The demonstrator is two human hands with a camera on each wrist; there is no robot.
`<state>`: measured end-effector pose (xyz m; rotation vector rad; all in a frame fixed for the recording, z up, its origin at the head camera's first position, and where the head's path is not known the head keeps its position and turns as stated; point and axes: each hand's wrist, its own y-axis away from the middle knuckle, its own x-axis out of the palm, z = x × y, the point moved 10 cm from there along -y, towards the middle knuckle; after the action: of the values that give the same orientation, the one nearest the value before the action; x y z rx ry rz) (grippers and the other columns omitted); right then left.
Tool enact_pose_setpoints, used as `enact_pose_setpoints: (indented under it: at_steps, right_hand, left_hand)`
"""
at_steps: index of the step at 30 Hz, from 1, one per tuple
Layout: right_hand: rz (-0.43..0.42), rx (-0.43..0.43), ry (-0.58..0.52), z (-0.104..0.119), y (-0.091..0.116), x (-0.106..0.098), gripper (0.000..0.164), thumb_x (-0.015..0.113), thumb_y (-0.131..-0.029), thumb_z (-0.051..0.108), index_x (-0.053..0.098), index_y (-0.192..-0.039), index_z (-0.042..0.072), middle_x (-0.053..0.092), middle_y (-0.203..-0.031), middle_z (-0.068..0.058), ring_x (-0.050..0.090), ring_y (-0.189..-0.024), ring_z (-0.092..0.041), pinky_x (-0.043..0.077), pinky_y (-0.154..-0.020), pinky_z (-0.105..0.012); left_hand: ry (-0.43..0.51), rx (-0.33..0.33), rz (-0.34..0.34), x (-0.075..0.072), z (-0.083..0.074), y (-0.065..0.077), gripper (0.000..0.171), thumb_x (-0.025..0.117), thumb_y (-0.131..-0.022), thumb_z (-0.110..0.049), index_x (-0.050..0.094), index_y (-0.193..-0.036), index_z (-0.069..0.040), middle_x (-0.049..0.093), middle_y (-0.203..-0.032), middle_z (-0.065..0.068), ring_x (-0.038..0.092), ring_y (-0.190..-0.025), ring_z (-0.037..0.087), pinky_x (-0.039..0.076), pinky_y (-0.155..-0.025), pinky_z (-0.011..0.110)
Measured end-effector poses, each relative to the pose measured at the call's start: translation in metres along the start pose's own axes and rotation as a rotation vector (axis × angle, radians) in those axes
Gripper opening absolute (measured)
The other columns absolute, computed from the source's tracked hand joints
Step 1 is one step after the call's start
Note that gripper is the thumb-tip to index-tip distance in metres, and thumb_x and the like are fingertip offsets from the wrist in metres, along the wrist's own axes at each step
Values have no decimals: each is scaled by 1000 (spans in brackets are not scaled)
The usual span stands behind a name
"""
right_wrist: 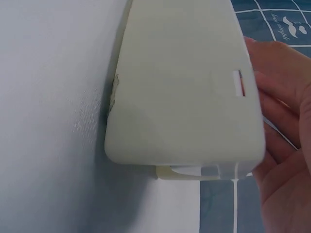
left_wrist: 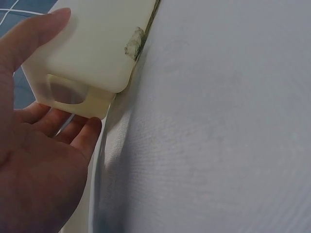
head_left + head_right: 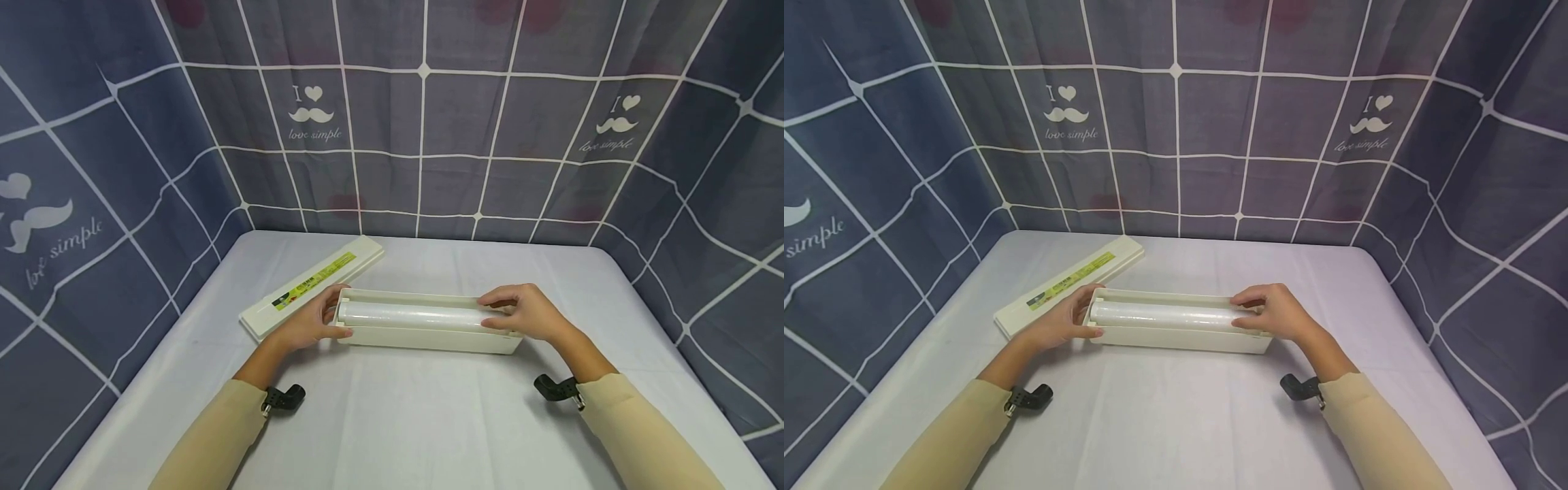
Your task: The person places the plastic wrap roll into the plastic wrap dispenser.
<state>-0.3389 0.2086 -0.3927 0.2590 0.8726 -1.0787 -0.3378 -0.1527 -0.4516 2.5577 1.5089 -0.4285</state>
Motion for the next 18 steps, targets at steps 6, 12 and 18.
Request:
enact_pose_setpoints:
  at_steps: [6, 12, 18]
  right_hand:
    - [-70, -8, -25, 0, 9, -11, 36, 88, -82, 23, 78, -115, 12, 78, -114, -4, 72, -104, -28, 58, -94, -29]
    - [-151, 6, -113, -8, 19, -20, 37, 87, -84, 19, 77, -119, 12, 76, -120, -4, 66, -112, -4, 44, -101, -8]
    - [-232, -29, -257, -18, 28, -27, 42, 85, -82, 5, 73, -123, 1, 71, -126, -18, 63, -120, 1, 43, -106, -9]
  left_hand:
    - [-8, 0, 6, -1, -1, 1, 92, 86, -81, -7, 31, -156, -7, 44, -153, 16, 46, -138, 29, 42, -114, 23]
    - [0, -14, 9, 0, 0, 1, 93, 86, -81, -6, 30, -156, -7, 43, -154, 15, 44, -140, 29, 39, -117, 27]
    - [1, -14, 2, 0, 0, 1, 93, 86, -81, -5, 31, -156, -7, 44, -153, 14, 45, -139, 29, 40, -115, 23]
